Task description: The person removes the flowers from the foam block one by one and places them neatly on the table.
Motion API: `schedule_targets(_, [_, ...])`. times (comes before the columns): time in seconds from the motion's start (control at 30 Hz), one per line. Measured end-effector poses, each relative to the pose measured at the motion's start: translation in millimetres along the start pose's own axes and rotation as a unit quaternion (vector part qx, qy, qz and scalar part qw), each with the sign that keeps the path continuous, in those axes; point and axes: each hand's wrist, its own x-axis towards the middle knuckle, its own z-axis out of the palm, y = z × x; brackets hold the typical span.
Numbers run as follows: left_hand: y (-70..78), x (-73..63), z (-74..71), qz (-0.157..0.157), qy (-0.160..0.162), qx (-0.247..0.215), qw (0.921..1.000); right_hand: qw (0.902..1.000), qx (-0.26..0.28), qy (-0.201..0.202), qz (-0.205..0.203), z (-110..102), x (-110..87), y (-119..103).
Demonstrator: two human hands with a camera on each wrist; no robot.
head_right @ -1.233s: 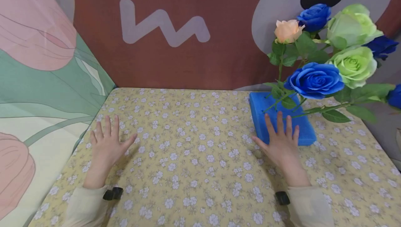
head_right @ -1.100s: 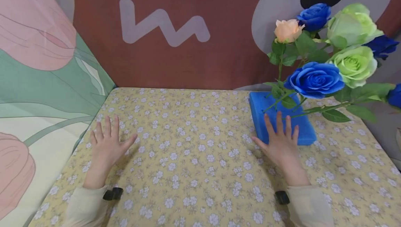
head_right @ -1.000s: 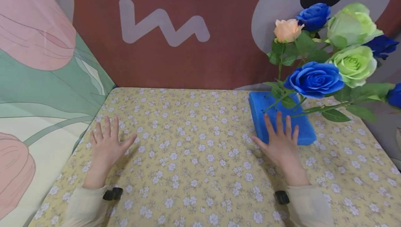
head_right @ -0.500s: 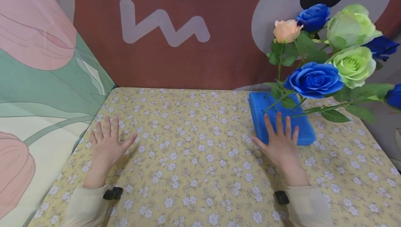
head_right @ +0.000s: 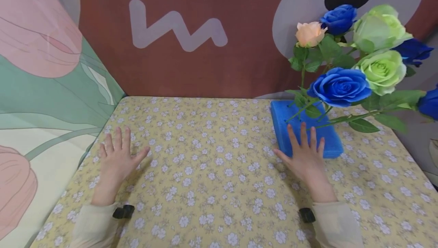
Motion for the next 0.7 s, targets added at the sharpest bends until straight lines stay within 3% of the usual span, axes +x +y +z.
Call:
schedule_targets(0.37, [4.0,2.2,0.3,0.009,-0.021,0.005,0.9997,0.9999,0.009,-0.007,-0.005,-1,-0.9,3])
schedule_targets(0.7, [18.8,7.0,3.4,0.023,-0.031,0.002,0.9993,0.9983,0.051,0.003,-0.029,-1,-1.0,22])
